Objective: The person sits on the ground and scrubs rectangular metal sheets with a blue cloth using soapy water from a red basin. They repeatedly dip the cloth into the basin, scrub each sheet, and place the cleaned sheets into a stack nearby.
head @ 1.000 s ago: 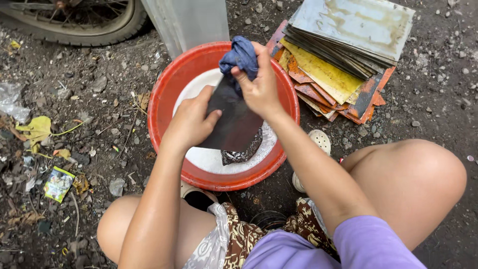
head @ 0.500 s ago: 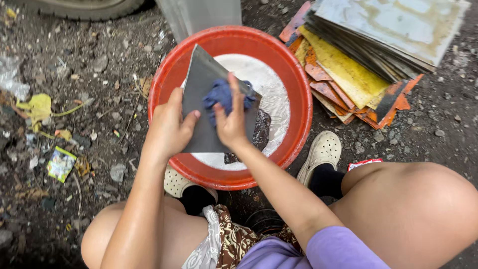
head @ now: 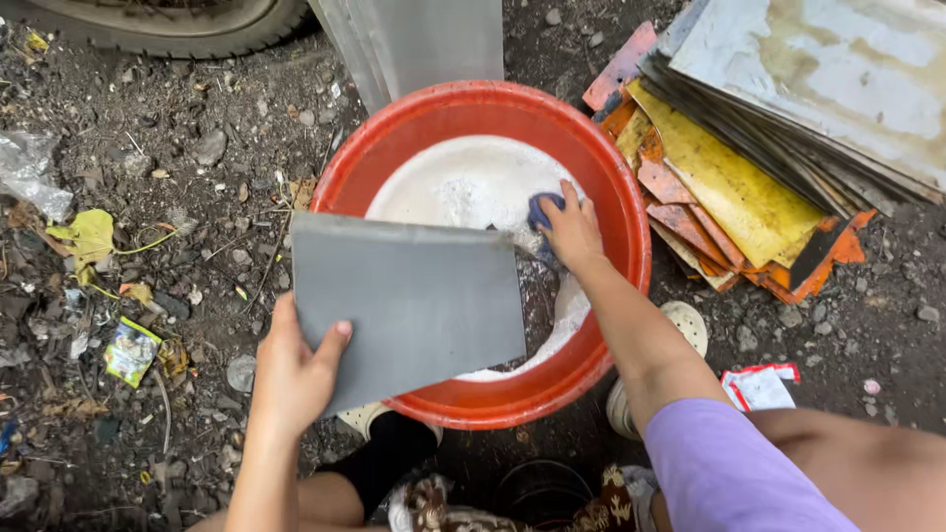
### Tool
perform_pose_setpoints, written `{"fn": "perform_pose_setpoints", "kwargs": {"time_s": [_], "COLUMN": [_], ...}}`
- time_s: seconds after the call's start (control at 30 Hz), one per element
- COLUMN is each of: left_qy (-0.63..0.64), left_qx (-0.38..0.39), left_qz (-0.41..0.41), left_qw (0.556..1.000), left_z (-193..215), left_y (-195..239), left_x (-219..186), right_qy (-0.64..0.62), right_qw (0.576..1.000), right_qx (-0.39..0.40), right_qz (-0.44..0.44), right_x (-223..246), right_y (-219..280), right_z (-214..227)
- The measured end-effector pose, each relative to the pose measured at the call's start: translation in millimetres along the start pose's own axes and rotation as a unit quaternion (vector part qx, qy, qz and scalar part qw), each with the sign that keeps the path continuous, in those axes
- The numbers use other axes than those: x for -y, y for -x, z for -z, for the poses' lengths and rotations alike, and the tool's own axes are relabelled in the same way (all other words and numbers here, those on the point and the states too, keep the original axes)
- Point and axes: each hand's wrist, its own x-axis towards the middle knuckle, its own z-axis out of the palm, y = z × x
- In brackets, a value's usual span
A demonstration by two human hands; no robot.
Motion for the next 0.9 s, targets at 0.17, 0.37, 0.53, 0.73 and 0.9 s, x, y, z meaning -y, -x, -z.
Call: {"fn": "perform_pose_setpoints", "kwargs": {"time_s": [0.17, 0.37, 0.53, 0.73, 0.9], "left_qy": [0.118, 0.125, 0.242, 0.299, 0.227], "left_qx": [-0.013, -0.025, 0.025, 0.044, 0.025], "left_qz": [-0.077, -0.129, -0.073, -0.078, -0.121], "left_qw": [0.99, 0.983, 0.967, 0.95, 0.966], "left_z": [-5, -5, -6, -14, -12], "left_y": [1, 3, 2, 0, 4], "left_x": [19, 5, -14, -18, -20], "right_qy": [0.181, 0.012, -0.559, -0.802, -0.771], "right_qw": [0.974, 0.989, 0.793, 0.591, 0.636], "right_qx": [0.062, 0.131, 0.021, 0.013, -0.019], "right_qz": [0.122, -0.065, -0.239, -0.084, -0.026], "right_x": [-51, -47, -34, 22, 100], "right_y": [37, 44, 43, 65, 86], "right_z": [-42, -62, 5, 67, 92]}}
